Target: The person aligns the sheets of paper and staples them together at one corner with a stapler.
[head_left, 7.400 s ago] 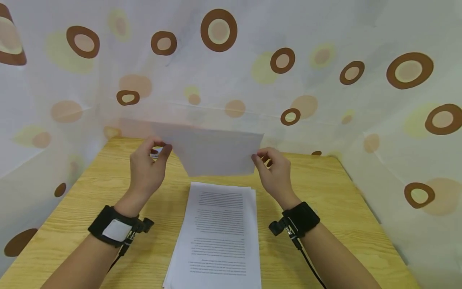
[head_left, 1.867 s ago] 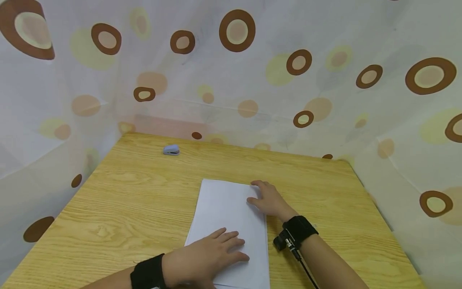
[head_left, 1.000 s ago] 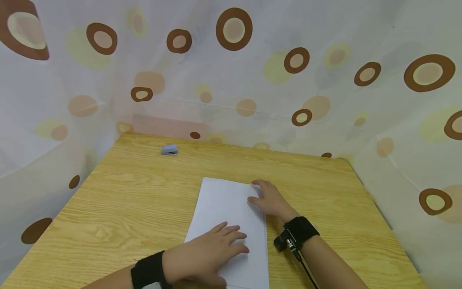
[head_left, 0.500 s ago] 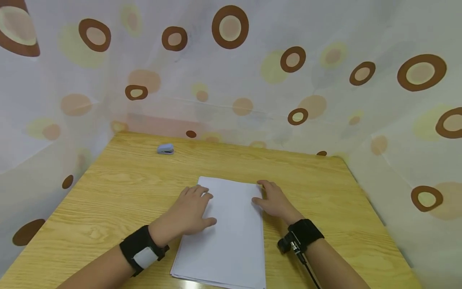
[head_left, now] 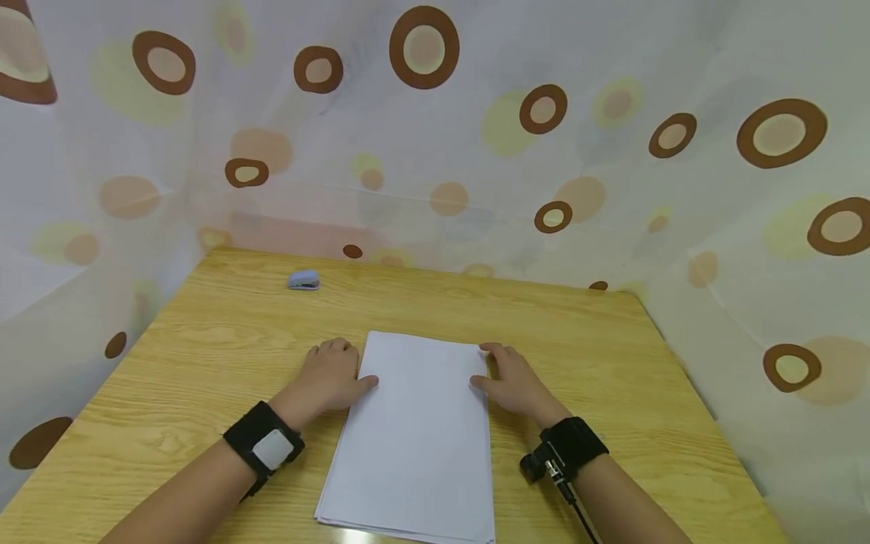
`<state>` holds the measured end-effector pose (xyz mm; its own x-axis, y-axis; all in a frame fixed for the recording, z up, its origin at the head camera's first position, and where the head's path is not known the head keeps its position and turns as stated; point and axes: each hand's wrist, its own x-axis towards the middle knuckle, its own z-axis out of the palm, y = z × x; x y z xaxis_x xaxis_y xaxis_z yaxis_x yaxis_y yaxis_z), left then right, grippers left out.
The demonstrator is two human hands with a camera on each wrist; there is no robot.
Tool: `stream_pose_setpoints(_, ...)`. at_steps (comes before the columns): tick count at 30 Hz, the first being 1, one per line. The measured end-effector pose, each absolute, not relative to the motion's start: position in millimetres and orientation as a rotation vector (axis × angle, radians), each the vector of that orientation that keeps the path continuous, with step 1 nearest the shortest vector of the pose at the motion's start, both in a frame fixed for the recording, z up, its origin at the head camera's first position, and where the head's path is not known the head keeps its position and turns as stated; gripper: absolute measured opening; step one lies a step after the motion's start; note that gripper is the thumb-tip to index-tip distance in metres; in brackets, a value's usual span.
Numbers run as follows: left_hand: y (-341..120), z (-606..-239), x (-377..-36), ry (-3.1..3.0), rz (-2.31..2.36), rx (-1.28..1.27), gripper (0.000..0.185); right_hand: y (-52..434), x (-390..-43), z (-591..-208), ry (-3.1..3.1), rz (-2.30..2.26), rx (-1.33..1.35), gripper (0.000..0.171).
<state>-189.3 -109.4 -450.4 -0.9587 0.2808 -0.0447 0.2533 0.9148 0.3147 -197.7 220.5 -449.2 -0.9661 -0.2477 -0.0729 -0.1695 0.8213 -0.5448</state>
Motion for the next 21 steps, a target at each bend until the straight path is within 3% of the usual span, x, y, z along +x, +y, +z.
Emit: stream_pose_setpoints(21, -112, -442, -200, 2.934, 0.568, 0.443, 0.053, 218, -197, -451, 2.848, -0.859, -0.328, 0.064)
